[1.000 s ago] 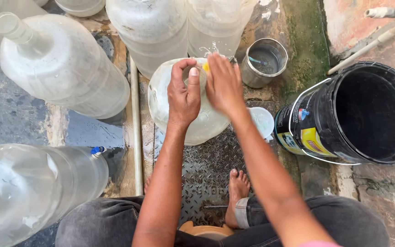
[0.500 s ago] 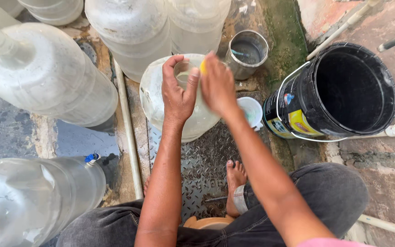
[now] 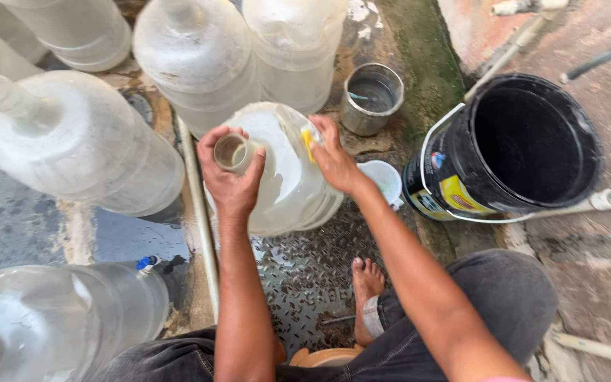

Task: The person scrubs the exterior of a large plastic water dispenser with a yellow sponge, then pours water from a jug into a bucket. They repeat this process with another dispenser, scrubbing it thoroughly before setting it aside.

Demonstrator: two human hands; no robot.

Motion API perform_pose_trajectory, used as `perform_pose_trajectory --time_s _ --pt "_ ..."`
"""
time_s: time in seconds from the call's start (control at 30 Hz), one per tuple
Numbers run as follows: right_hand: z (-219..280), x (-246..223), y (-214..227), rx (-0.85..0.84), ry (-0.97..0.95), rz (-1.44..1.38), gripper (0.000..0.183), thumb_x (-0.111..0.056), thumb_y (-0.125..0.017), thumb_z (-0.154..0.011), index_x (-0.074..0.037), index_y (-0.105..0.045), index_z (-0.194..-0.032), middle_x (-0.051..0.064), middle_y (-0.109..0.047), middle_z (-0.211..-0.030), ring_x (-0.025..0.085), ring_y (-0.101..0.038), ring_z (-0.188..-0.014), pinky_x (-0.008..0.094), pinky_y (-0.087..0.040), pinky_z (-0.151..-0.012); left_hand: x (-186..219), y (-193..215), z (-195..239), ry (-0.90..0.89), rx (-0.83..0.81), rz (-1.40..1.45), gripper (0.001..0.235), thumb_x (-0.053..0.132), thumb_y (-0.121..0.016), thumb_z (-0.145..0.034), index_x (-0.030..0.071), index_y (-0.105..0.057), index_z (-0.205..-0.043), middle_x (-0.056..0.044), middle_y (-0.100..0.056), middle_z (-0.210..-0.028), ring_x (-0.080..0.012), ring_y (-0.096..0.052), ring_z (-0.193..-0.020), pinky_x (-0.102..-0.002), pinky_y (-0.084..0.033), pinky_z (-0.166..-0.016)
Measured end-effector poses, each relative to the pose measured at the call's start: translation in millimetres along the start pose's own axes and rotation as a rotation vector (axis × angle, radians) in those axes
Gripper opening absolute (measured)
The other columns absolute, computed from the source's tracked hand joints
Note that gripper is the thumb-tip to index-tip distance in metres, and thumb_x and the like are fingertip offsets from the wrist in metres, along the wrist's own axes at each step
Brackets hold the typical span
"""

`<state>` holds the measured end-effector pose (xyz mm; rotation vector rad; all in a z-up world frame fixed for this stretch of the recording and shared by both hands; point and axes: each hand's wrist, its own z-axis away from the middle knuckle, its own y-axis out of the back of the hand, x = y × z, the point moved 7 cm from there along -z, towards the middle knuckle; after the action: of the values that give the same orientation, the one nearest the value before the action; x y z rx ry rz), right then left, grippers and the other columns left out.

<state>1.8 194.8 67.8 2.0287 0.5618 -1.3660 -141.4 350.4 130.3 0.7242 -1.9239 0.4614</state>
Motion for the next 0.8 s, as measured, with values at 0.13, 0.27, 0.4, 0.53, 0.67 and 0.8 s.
perform_pose_trajectory --time_s 0.13,0.27,0.4,0.53,0.67,0.8 --pt "74 -15 -28 0.253 -0.156 0.310 0.036 -0.030 -0.053 -0.107 -0.009 -0.052 -0.137 0.018 -0.040 -0.161 0.033 -0.046 -0.149 0.044 -0.034 -0.125 -15 19 9 0.018 0.148 -0.074 0.056 -0.003 -0.080 -0.087 0.006 -0.044 -0.129 -0.008 -0.065 -0.116 -0.0178 -0.066 -0.112 -0.034 -0.053 -0.105" --pt "56 -42 -18 0.203 -0.124 0.817 0.037 -0.026 -0.053 -0.103 -0.015 -0.070 -0.133 0.017 -0.033 -0.165 0.039 -0.034 -0.150 0.058 -0.017 -0.122 -15 18 13 0.031 0.062 -0.022 0.056 -0.005 -0.078 -0.087 0.007 -0.042 -0.128 -0.008 -0.063 -0.116 -0.0173 -0.064 -0.113 -0.034 -0.051 -0.107" --pt "-5 -53 -9 0.122 -0.071 0.643 0.040 -0.029 -0.053 -0.103 -0.016 -0.067 -0.138 0.017 -0.030 -0.165 0.039 -0.029 -0.151 0.063 -0.011 -0.119 -12 21 13 0.016 0.014 0.021 0.056 -0.006 -0.078 -0.085 0.007 -0.042 -0.126 -0.008 -0.062 -0.116 -0.0173 -0.064 -0.112 -0.034 -0.052 -0.105" --pt "34 -72 -23 0.032 -0.077 0.842 0.037 -0.027 -0.051 -0.102 -0.012 -0.070 -0.130 0.012 -0.038 -0.164 0.037 -0.032 -0.152 0.062 -0.011 -0.123 -14 30 9 0.015 0.114 -0.007 0.053 -0.006 -0.077 -0.088 0.007 -0.043 -0.126 -0.008 -0.062 -0.117 -0.0175 -0.064 -0.112 -0.035 -0.052 -0.107" --pt "103 -70 -42 0.024 -0.162 0.677 0.041 -0.028 -0.047 -0.105 -0.009 -0.068 -0.135 0.003 -0.044 -0.162 0.028 -0.035 -0.156 0.056 -0.013 -0.130 -18 35 8 0.030 0.078 -0.004 0.053 -0.006 -0.075 -0.087 0.007 -0.043 -0.126 -0.008 -0.063 -0.116 -0.0176 -0.066 -0.113 -0.035 -0.052 -0.107" --pt "69 -57 -43 0.115 -0.112 0.664 0.059 -0.029 -0.042 -0.111 0.008 -0.041 -0.156 0.022 -0.023 -0.167 0.041 -0.020 -0.155 0.055 -0.011 -0.124 -15 21 8 0.008 0.030 -0.006 0.055 -0.003 -0.078 -0.088 0.007 -0.041 -0.127 -0.008 -0.062 -0.116 -0.0174 -0.064 -0.112 -0.035 -0.052 -0.106"
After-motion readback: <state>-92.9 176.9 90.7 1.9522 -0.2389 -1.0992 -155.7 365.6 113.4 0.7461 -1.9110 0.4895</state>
